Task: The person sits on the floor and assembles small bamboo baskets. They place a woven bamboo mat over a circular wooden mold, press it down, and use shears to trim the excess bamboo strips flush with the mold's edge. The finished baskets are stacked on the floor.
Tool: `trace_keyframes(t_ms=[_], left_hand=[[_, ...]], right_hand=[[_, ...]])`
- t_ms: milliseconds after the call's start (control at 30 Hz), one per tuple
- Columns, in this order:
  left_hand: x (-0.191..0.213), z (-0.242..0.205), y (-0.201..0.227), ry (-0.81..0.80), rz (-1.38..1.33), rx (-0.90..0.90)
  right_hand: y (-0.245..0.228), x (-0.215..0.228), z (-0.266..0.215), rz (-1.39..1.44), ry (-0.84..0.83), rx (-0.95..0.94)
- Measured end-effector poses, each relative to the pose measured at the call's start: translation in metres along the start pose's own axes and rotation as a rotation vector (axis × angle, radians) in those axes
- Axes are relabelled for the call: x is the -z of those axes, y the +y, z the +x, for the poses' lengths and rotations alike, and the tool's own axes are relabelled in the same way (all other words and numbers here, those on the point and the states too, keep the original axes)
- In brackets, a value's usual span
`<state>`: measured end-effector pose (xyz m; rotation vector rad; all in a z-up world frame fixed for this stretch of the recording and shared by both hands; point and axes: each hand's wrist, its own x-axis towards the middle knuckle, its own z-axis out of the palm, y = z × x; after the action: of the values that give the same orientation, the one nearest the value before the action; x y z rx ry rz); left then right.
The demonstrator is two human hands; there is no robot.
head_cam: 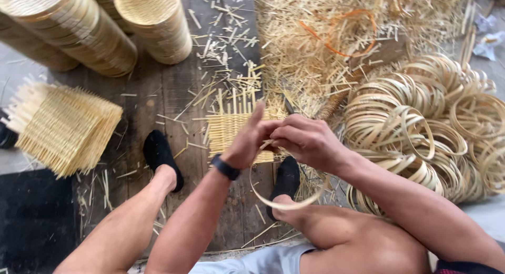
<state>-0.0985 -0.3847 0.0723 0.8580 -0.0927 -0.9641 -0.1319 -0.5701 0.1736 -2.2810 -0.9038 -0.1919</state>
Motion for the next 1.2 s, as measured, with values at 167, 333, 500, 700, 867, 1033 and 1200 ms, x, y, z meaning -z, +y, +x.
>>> trace_keyframes(t_ms=[167, 333, 500, 700, 867, 1033, 1200], left_hand=[[-0.007, -0.008, -0.01, 0.224, -0.074, 0.034], [0.004, -0.013, -0.02, 0.313, -0.147, -0.035], [0.022, -0.017, -0.023, 0.303, -0.166, -0.154], [0.055, -0.033, -0.011, 0.275, -0.673, -0.599], [0.074, -0.048, 0.003, 0.28, -0.349, -0.461], [0.079, -0.044, 0.01, 0.388, -0.174, -0.271], [0.087, -0.041, 0.003, 0.412, -0.269, -0.283]], right_hand=[[-0.002, -0.023, 0.017, -0.265, -0.079, 0.09], [0.008, -0.05, 0.021, -0.3, -0.125, 0.04], [0.032, -0.048, 0.036, -0.163, -0.014, -0.197], [0.05, -0.051, 0.018, 1.317, 0.36, -0.993], [0.063, -0.076, -0.012, 1.66, 0.321, -0.844], [0.071, -0.085, -0.012, 1.51, 0.293, -1.003], [0.069, -0.105, -0.013, 1.582, 0.368, -0.939]])
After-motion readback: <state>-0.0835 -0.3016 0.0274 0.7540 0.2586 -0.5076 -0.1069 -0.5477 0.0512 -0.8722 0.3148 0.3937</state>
